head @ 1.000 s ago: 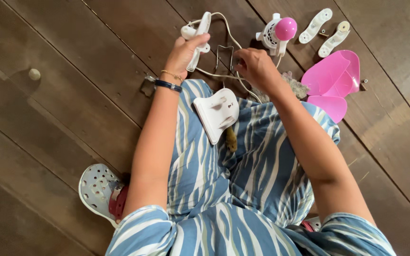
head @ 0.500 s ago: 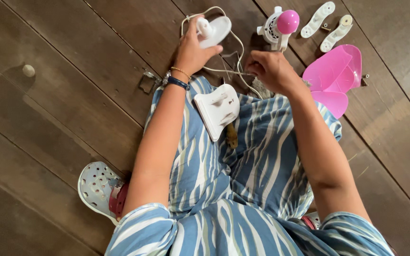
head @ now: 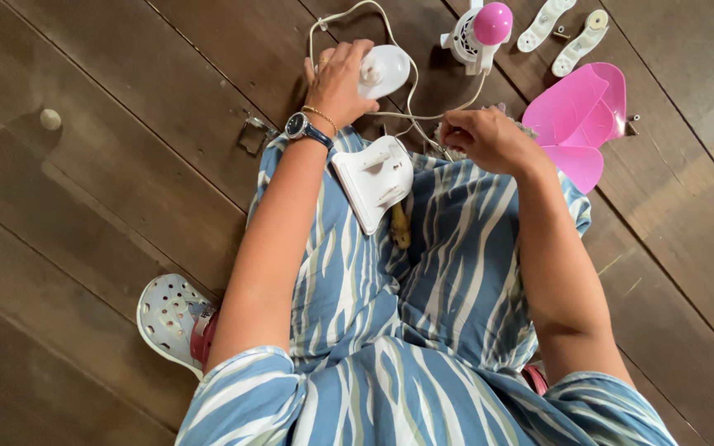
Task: The person sits on a wooden floor and uses a screwdriver to remove screws from a white plastic fan base. They then wipe the base and a separate white plastic component with a gray cloth. The person handles the fan base, a pink fan guard, and other disassembled fan parts.
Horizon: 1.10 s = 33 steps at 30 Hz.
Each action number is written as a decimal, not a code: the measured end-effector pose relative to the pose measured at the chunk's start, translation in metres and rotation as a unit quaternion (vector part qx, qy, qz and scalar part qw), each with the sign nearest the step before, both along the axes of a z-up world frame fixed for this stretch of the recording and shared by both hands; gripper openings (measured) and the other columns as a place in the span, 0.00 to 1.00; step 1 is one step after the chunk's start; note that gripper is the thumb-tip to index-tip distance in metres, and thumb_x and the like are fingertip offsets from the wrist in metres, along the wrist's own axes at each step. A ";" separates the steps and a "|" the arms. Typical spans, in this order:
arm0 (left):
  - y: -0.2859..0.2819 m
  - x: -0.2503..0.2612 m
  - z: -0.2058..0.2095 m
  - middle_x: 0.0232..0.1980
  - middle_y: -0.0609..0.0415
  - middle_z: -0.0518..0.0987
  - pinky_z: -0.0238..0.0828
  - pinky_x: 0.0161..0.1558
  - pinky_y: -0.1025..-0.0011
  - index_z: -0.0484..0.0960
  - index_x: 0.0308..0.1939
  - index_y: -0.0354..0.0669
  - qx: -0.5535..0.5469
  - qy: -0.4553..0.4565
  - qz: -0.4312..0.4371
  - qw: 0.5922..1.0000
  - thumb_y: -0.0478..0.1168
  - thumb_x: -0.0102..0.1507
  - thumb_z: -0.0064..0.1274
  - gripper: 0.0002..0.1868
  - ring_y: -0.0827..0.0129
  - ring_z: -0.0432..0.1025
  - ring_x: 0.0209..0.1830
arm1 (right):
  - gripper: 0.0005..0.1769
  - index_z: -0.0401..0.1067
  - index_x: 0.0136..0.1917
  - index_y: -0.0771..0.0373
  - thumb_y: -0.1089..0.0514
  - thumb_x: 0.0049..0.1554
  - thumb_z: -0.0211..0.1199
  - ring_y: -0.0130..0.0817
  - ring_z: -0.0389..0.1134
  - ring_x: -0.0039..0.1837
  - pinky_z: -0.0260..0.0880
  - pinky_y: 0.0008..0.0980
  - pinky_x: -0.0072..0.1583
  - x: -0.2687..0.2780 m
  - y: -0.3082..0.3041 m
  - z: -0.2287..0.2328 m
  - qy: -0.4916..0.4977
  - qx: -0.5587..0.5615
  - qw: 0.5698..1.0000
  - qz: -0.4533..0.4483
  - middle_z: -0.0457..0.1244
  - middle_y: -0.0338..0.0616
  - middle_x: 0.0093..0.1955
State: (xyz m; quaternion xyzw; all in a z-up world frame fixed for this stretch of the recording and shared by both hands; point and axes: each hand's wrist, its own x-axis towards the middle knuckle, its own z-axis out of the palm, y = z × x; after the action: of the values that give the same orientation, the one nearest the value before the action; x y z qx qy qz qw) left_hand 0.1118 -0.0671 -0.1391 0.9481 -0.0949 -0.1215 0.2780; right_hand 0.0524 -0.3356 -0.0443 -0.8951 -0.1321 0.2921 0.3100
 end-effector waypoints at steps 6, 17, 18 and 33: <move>0.005 -0.002 0.013 0.66 0.54 0.71 0.41 0.63 0.25 0.68 0.65 0.51 -0.013 -0.024 -0.001 1.000 0.43 0.38 0.79 0.53 0.48 0.61 0.69 | 0.04 0.73 0.46 0.64 0.62 0.59 0.62 0.36 0.68 0.37 0.66 0.37 0.43 -0.003 -0.006 0.004 0.033 0.043 0.998 0.017 0.68 0.44 0.34; 0.039 -0.054 0.050 0.53 0.51 0.81 0.59 0.63 0.53 0.82 0.47 0.46 0.047 0.038 0.066 0.996 0.50 0.63 0.64 0.16 0.54 0.74 0.56 | 0.10 0.73 0.44 0.66 0.58 0.64 0.59 0.24 0.65 0.40 0.66 0.28 0.44 -0.014 -0.002 0.006 0.111 0.174 0.978 -0.021 0.67 0.36 0.36; 0.038 -0.053 0.046 0.54 0.50 0.80 0.58 0.63 0.52 0.81 0.50 0.46 0.044 0.021 0.059 0.997 0.50 0.62 0.65 0.18 0.54 0.74 0.57 | 0.11 0.72 0.43 0.67 0.59 0.65 0.58 0.24 0.65 0.40 0.67 0.27 0.45 -0.015 -0.002 0.003 0.110 0.196 0.974 -0.027 0.68 0.36 0.37; 0.002 0.000 -0.001 0.61 0.51 0.71 0.58 0.60 0.36 0.71 0.61 0.50 0.053 0.007 -0.013 0.998 0.40 0.44 0.73 0.42 0.50 0.64 0.67 | 0.12 0.69 0.55 0.67 0.61 0.70 0.44 0.24 0.60 0.42 0.64 0.26 0.47 -0.012 -0.010 -0.031 0.191 0.399 0.877 -0.187 0.59 0.35 0.36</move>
State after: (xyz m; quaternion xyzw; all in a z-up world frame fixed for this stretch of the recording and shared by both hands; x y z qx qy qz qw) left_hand 0.1118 -0.0647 -0.1396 0.9593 -0.0983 -0.1369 0.2265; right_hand 0.0404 -0.3461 -0.0752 -0.6304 -0.0051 0.3167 0.7087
